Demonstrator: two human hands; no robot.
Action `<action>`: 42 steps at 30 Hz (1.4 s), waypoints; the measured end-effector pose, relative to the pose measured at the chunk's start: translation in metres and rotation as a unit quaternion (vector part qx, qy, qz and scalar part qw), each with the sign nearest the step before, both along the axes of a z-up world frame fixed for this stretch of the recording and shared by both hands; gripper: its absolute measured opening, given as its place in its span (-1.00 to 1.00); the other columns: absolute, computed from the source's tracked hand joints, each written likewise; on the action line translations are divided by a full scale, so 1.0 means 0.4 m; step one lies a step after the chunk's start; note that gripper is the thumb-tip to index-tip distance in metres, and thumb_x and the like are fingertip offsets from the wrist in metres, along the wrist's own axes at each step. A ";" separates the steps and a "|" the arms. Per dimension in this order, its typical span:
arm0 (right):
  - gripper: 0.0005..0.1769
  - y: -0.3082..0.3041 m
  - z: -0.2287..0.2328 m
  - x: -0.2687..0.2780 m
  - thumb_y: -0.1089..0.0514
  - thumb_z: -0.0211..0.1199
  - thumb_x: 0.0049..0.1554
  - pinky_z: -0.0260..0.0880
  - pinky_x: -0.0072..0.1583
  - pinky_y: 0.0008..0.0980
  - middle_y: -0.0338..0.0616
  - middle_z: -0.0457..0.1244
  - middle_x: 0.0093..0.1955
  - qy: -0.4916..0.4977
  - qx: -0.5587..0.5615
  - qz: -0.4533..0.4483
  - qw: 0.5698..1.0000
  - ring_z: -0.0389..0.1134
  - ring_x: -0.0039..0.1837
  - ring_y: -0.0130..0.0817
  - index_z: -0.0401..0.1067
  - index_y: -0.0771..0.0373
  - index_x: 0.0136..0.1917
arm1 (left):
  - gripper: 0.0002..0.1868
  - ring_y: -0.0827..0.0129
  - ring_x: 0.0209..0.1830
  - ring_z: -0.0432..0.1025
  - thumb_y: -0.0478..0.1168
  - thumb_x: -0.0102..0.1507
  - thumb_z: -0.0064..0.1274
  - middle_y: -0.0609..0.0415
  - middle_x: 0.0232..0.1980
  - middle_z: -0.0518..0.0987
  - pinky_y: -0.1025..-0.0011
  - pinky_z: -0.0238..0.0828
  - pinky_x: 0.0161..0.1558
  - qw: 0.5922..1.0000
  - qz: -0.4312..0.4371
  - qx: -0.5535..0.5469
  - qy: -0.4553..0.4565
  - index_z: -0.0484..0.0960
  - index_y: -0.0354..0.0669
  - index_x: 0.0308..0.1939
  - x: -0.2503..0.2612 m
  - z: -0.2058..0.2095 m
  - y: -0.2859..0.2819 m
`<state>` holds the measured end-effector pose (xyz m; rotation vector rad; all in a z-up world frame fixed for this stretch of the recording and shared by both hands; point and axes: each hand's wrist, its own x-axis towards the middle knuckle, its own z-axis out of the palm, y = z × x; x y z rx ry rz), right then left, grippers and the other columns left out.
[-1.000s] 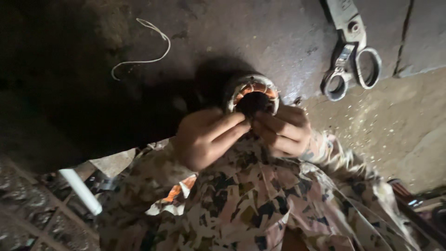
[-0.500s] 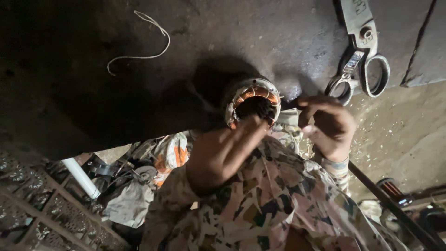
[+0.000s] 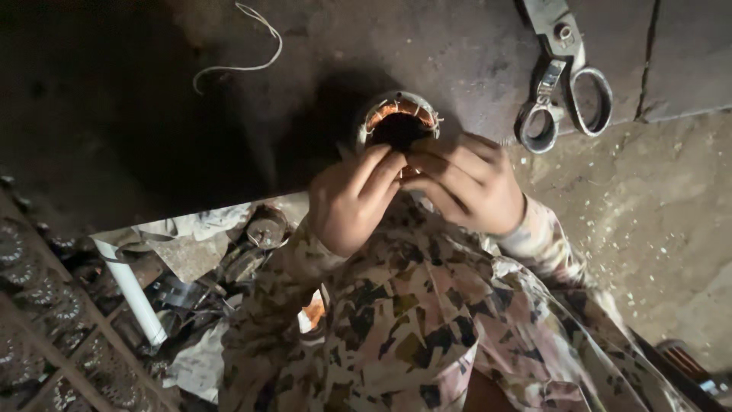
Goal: The person winds white thread around a copper-wound stator core held in the left hand, then uses scissors to cut the thread and places the finished unit on the table. The person then picks up another stator core and begins winding thread around it.
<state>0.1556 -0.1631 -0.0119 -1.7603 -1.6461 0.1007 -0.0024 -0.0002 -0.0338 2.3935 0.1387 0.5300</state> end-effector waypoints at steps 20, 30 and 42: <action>-0.48 -0.052 -0.044 -0.023 0.32 0.41 0.23 0.35 0.28 -0.36 -0.05 0.08 0.40 0.364 0.120 -0.039 0.923 0.23 0.32 -0.30 0.23 0.29 0.35 | -0.67 0.24 -0.18 0.55 -0.21 0.27 0.28 0.07 0.00 0.54 0.36 0.50 -0.18 0.999 0.034 0.027 -0.029 0.54 -0.09 0.06 0.026 0.017 -0.019; -0.39 -0.066 -0.034 -0.041 0.21 0.33 0.30 0.23 0.41 -0.41 -0.14 0.14 0.35 0.429 0.129 -0.039 0.893 0.19 0.36 -0.42 0.06 0.26 0.47 | -0.91 0.69 -0.42 0.14 -0.28 0.47 0.01 0.37 -0.23 0.46 0.62 0.05 -0.34 0.486 -0.171 -0.835 -0.191 0.53 -0.04 0.05 0.011 -0.112 -0.102; -0.60 0.027 0.006 -0.032 0.26 0.20 0.35 0.31 0.33 -0.48 -0.17 0.28 0.25 0.563 0.022 -0.105 0.820 0.28 0.29 -0.50 0.22 0.39 0.39 | -0.76 0.65 -0.50 0.11 -0.04 0.46 -0.13 0.24 -0.17 0.49 0.60 0.01 -0.42 0.472 -0.118 -0.861 -0.147 0.48 -0.10 -0.11 0.012 -0.225 -0.103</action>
